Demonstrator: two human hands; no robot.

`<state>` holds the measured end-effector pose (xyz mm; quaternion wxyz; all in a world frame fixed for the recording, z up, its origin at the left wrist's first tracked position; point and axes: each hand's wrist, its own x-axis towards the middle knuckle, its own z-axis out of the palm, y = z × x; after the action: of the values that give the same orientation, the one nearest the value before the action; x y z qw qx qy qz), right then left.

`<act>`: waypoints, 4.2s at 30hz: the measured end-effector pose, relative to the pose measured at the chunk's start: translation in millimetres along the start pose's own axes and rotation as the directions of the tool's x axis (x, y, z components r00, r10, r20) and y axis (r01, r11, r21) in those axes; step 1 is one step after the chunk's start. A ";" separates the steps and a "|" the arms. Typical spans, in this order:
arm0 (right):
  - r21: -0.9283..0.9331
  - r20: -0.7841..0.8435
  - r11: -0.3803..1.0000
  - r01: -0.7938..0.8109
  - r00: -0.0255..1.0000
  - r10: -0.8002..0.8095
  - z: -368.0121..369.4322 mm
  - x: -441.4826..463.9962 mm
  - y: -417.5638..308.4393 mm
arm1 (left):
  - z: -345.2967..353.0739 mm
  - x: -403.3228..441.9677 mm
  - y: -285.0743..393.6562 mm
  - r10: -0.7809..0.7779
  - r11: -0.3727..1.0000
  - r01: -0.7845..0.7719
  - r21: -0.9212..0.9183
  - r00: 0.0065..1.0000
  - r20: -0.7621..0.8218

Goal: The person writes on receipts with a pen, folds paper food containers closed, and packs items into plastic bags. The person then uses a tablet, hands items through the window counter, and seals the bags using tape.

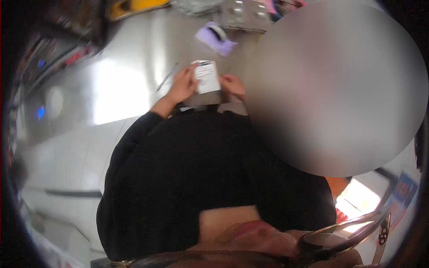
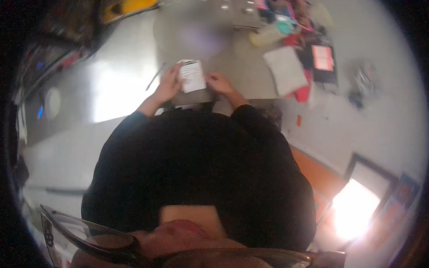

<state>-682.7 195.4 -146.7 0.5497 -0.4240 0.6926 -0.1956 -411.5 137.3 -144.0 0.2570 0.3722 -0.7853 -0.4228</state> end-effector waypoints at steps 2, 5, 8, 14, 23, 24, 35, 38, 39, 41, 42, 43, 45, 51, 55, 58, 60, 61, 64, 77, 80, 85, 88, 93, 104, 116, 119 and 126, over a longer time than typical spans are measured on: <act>0.252 0.093 0.962 -0.109 0.992 0.088 -2.6 -24.9 5.0 | 12.4 -1.4 -14.5 0.081 0.997 -0.082 -0.013 0.994 -0.076; -0.406 -0.225 0.890 0.205 0.922 -0.315 -60.9 -27.8 33.0 | 19.4 -2.9 -19.8 0.065 0.998 -0.064 0.009 0.994 -0.087; -0.402 -0.730 0.916 0.013 0.599 -0.329 -181.1 -12.5 77.5 | 22.5 -8.2 -11.6 -0.282 0.926 0.269 -0.264 0.959 -0.011; -0.685 -0.406 0.717 -0.127 0.884 -0.232 -323.6 -7.1 142.8 | 62.0 -1.7 34.3 -0.515 0.674 0.533 -0.511 0.835 0.193; -0.837 -0.170 0.538 -0.103 0.982 -0.076 -361.5 0.3 120.9 | 177.7 71.2 123.6 -0.659 0.733 0.637 -0.240 0.752 -0.016; -0.840 -0.156 0.537 -0.078 0.983 -0.101 -360.1 0.8 121.7 | 186.3 79.2 125.0 -0.681 0.722 0.657 -0.219 0.730 -0.056; -0.823 -0.011 0.561 0.090 0.985 -0.174 -356.5 4.9 106.7 | 195.3 77.9 162.0 -0.555 0.807 0.589 -0.048 0.727 -0.405; -0.835 -0.066 0.545 0.074 0.970 -0.233 -362.1 6.4 105.7 | 192.1 84.4 172.6 -0.554 0.821 0.559 -0.116 0.730 -0.400; -0.857 -0.053 0.506 0.097 0.961 -0.273 -366.2 6.9 111.1 | 192.6 88.6 175.0 -0.510 0.852 0.508 -0.129 0.747 -0.426; -0.756 -0.061 0.628 0.183 0.936 -0.347 -380.2 0.2 117.2 | 194.9 96.0 181.3 -0.430 0.900 0.407 -0.156 0.767 -0.476; -0.600 -0.099 0.761 0.247 0.921 -0.376 -394.4 -6.3 111.3 | 195.2 102.1 192.2 -0.384 0.918 0.381 -0.112 0.780 -0.494; -0.416 -0.144 0.855 0.309 0.906 -0.398 -408.0 -12.8 104.3 | 196.5 108.2 204.4 -0.376 0.925 0.352 -0.144 0.795 -0.476; 0.501 -0.074 0.776 0.384 0.912 -0.403 -435.1 -20.8 100.5 | 201.5 121.5 229.2 -0.353 0.935 0.290 -0.204 0.825 -0.441; 0.988 -0.061 0.063 0.141 0.730 -0.681 -459.3 -172.3 -8.5 | 226.8 170.1 255.9 -0.333 0.597 0.457 -0.659 0.889 0.315; 0.974 -0.228 -0.172 0.151 0.589 -0.775 -478.3 -150.6 37.9 | 278.1 210.1 256.3 -0.226 0.330 0.544 -0.771 0.839 0.496; 0.943 -0.317 -0.089 0.321 0.780 -0.540 -486.3 -157.8 56.4 | 301.2 244.5 289.7 0.217 -0.068 0.433 -0.899 0.886 0.411; 0.885 -0.436 0.002 0.466 0.829 -0.350 -474.2 -179.0 62.0 | 292.2 256.9 306.4 0.252 -0.026 0.415 -0.910 0.883 0.395; 0.875 -0.460 0.003 0.484 0.834 -0.304 -473.7 -184.7 66.1 | 287.6 262.9 315.8 0.270 -0.006 0.405 -0.914 0.881 0.389; 0.937 -0.327 -0.281 0.207 0.803 -0.498 -504.7 -189.7 111.9 | 270.0 267.7 321.6 0.008 0.435 0.530 -0.728 0.806 0.592; 0.376 -0.900 0.751 0.543 0.407 0.156 -512.0 -183.7 177.5 | 287.7 249.2 313.4 -0.266 0.480 0.577 -0.661 0.813 0.517; 0.066 -0.811 0.809 0.585 0.503 -0.298 -467.8 -183.2 138.2 | 289.5 253.1 306.7 -0.390 0.388 0.581 -0.715 0.807 0.444; 0.059 -0.227 0.868 0.493 0.853 -0.469 -392.4 -188.0 60.9 | 291.3 236.0 339.0 -0.257 0.549 0.486 -0.680 0.873 0.415; -0.056 -0.028 0.873 0.485 0.873 -0.487 -381.8 -172.7 58.7 | 297.8 233.3 324.3 -0.284 0.513 0.569 -0.643 0.819 0.498; -0.554 -0.190 0.631 0.543 0.655 -0.731 -476.7 -191.4 79.0 | 198.7 241.7 314.4 -0.441 0.853 0.349 0.389 0.880 0.178; -0.385 -0.662 0.905 0.179 0.631 -0.406 -497.8 -143.9 98.2 | 174.5 244.0 287.3 -0.089 0.943 0.140 0.301 0.980 -0.178; -0.707 -0.376 0.581 0.403 0.482 -0.792 -384.4 -200.3 27.6 | 219.4 256.1 377.9 0.048 0.943 -0.056 0.329 0.998 0.031; -0.781 -0.212 0.600 0.172 0.831 -0.515 -409.2 -173.6 28.9 | 202.3 264.3 413.0 0.004 0.807 -0.015 0.590 1.000 0.020; -0.935 -0.341 0.353 -0.039 0.384 -0.858 -565.8 -300.2 -70.9 | 103.9 311.9 443.9 0.232 0.617 0.023 0.787 0.950 -0.210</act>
<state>-1170.2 285.9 264.9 -0.2130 -0.6705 0.6919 -0.1622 -833.5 98.6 210.4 0.2067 0.4576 -0.8641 0.0355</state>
